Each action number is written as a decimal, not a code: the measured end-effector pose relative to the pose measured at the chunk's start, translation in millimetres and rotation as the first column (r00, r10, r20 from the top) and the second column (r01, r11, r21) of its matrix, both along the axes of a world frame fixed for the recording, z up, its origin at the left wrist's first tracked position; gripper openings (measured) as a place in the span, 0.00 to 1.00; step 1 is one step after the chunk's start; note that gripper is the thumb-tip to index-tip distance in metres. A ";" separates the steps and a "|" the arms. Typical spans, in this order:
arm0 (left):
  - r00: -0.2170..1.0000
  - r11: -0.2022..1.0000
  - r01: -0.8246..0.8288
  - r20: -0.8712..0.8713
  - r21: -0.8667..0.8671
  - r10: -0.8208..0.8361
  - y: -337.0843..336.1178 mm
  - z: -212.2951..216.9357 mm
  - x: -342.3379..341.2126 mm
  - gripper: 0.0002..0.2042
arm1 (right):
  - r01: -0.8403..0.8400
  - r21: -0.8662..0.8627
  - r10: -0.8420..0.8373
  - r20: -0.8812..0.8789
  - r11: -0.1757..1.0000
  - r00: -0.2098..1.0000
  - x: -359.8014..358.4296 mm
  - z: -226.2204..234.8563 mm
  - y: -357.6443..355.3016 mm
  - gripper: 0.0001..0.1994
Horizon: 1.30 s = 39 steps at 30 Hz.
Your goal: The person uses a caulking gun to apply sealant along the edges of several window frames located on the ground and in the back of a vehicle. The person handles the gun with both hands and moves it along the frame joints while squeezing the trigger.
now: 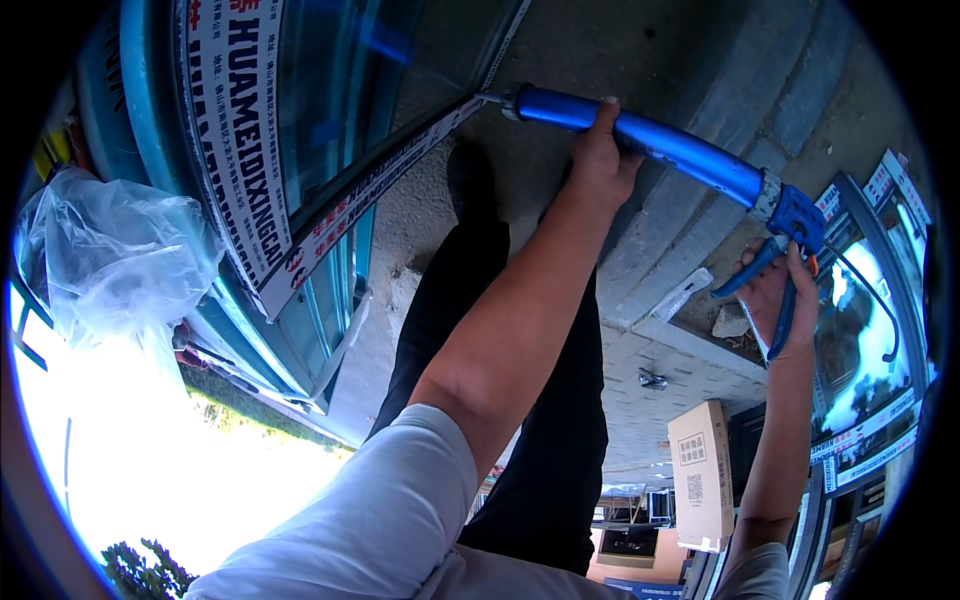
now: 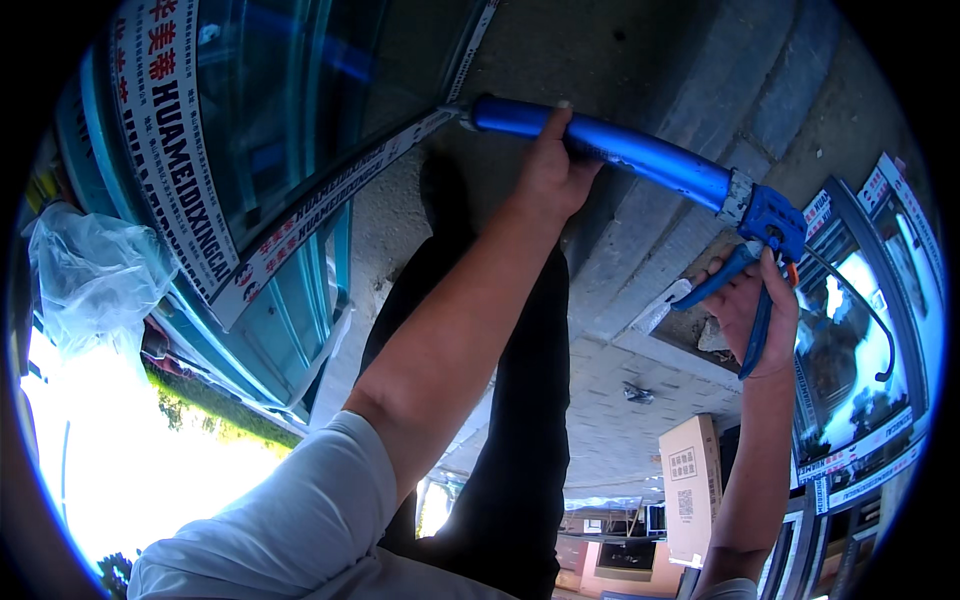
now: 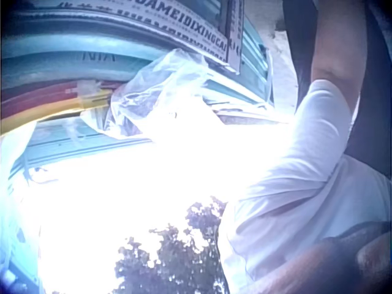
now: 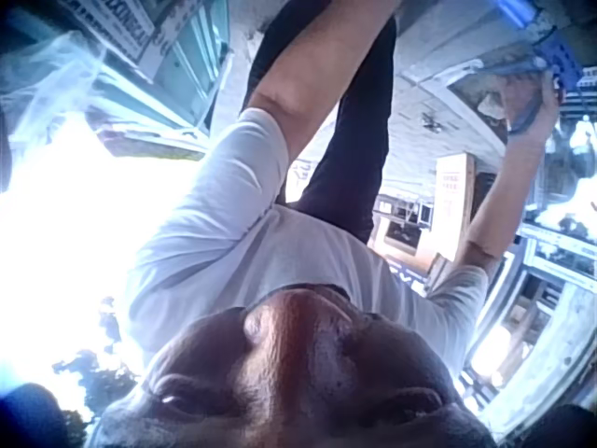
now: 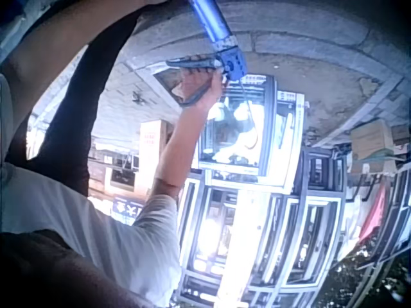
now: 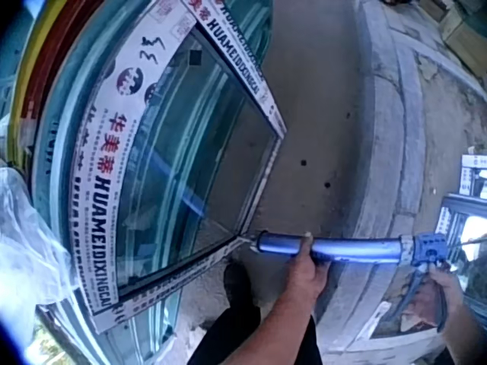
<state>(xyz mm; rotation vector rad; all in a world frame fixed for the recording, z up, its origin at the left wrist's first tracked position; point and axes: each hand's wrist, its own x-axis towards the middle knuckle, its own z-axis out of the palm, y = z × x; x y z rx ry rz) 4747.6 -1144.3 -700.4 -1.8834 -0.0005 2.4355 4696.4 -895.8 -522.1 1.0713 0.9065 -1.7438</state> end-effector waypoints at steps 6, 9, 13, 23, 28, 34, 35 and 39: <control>1.000 1.000 0.019 0.016 -0.006 -0.019 -0.3 9.8 -2.1 0.20 | -0.009 0.039 0.009 0.001 0.999 1.000 -3.8 5.2 1.1 0.19; 1.000 0.999 0.016 0.007 -0.039 -0.016 -2.2 17.9 -1.3 0.19 | -0.026 0.038 0.026 -0.004 0.999 1.000 -4.1 9.8 -0.7 0.19; 0.999 0.999 0.026 0.040 -0.044 -0.024 -0.3 34.3 -3.0 0.17 | -0.020 0.062 0.021 -0.008 0.998 1.000 -3.7 19.7 2.6 0.19; 0.997 0.995 0.041 0.069 -0.086 -0.035 -4.5 79.4 -10.3 0.14 | -0.082 0.088 0.080 0.029 0.993 0.996 -7.8 47.5 9.6 0.20; 0.997 0.993 0.052 0.068 -0.107 -0.045 -7.7 97.9 -11.6 0.14 | -0.096 0.093 0.093 0.039 0.991 0.995 -15.0 67.4 0.2 0.23; 0.998 0.992 0.039 0.051 -0.123 -0.033 -11.3 123.6 -14.1 0.15 | -0.133 0.095 0.132 0.022 0.987 0.991 -21.1 91.7 -3.8 0.23; 0.998 0.992 0.039 0.051 -0.122 -0.033 -11.8 129.4 -15.6 0.15 | -0.142 0.098 0.140 0.029 0.985 0.990 -22.3 96.0 -3.3 0.23; 0.998 0.992 0.040 0.057 -0.120 -0.034 -16.8 147.0 -16.7 0.16 | -0.177 0.106 0.173 0.042 0.978 0.984 -28.1 113.9 -7.6 0.24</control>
